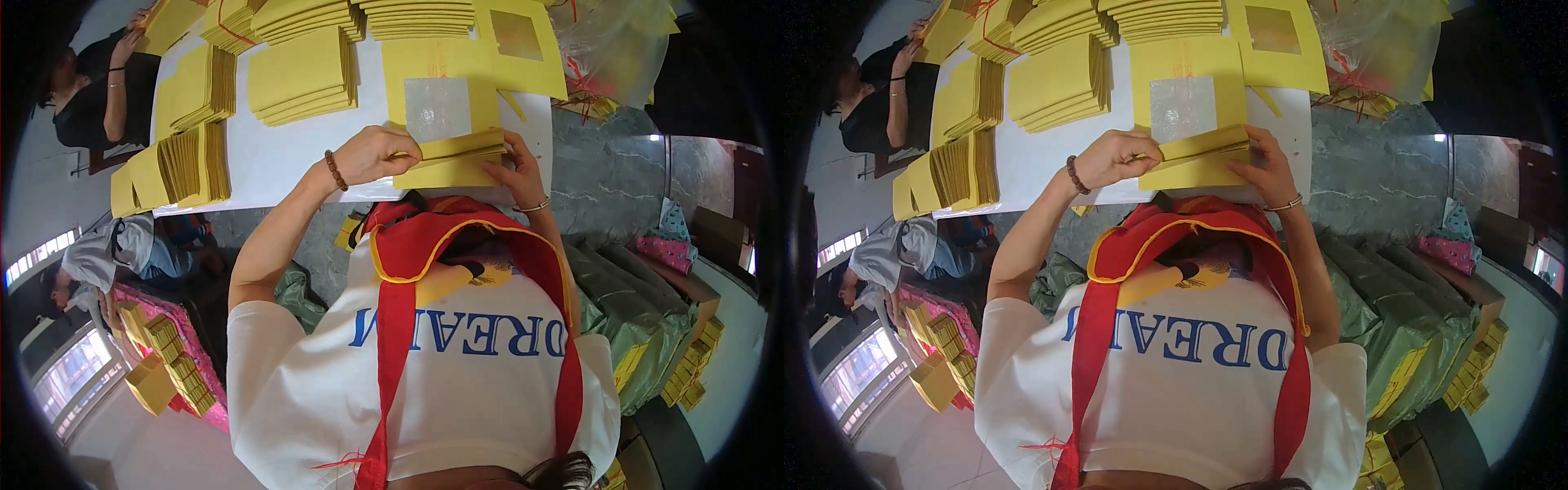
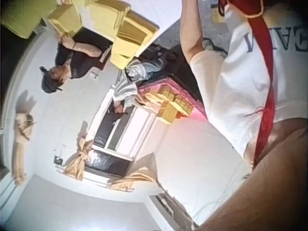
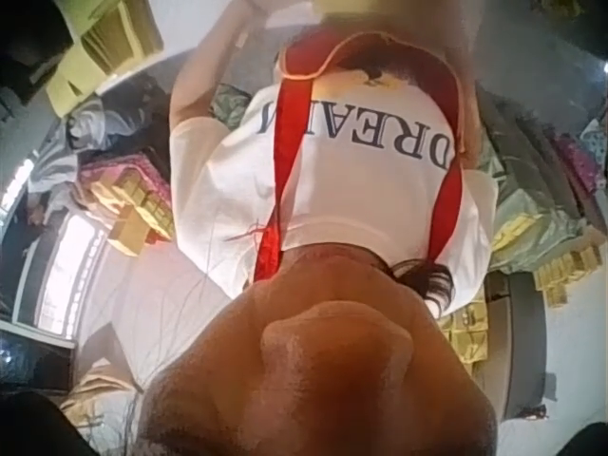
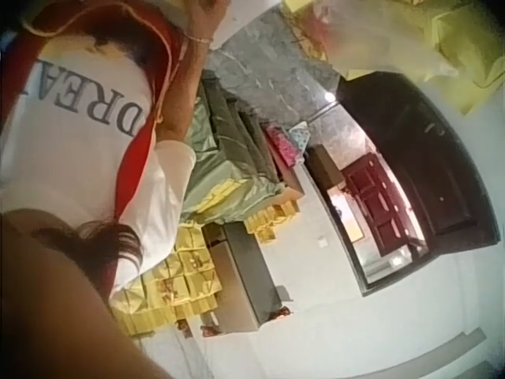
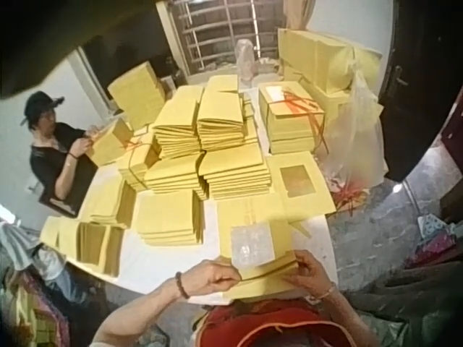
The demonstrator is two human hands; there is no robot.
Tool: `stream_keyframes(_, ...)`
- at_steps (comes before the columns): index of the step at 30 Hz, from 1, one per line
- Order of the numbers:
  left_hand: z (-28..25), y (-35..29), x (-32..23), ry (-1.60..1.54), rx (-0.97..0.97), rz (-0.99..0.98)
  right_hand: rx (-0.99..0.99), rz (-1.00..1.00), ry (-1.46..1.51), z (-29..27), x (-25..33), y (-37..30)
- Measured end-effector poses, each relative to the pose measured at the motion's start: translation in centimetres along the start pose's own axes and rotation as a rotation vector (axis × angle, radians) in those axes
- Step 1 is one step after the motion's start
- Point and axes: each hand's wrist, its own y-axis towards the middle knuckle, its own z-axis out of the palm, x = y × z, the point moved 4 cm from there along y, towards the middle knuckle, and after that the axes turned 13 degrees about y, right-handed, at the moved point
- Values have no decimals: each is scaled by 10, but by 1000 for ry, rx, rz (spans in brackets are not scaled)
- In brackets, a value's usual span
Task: Folding sheets of yellow joss paper with silver foil centers.
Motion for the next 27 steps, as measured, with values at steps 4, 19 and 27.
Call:
stream_keyframes(4,-2,2,-6,22,31,2,25,-38,-60,0,0,1)
stream_keyframes(19,-2,4,-11,51,60,0,104,-98,-134,1,7,-3)
stream_keyframes(27,-1,5,-10,45,81,-31,68,-1,73,1,7,-2)
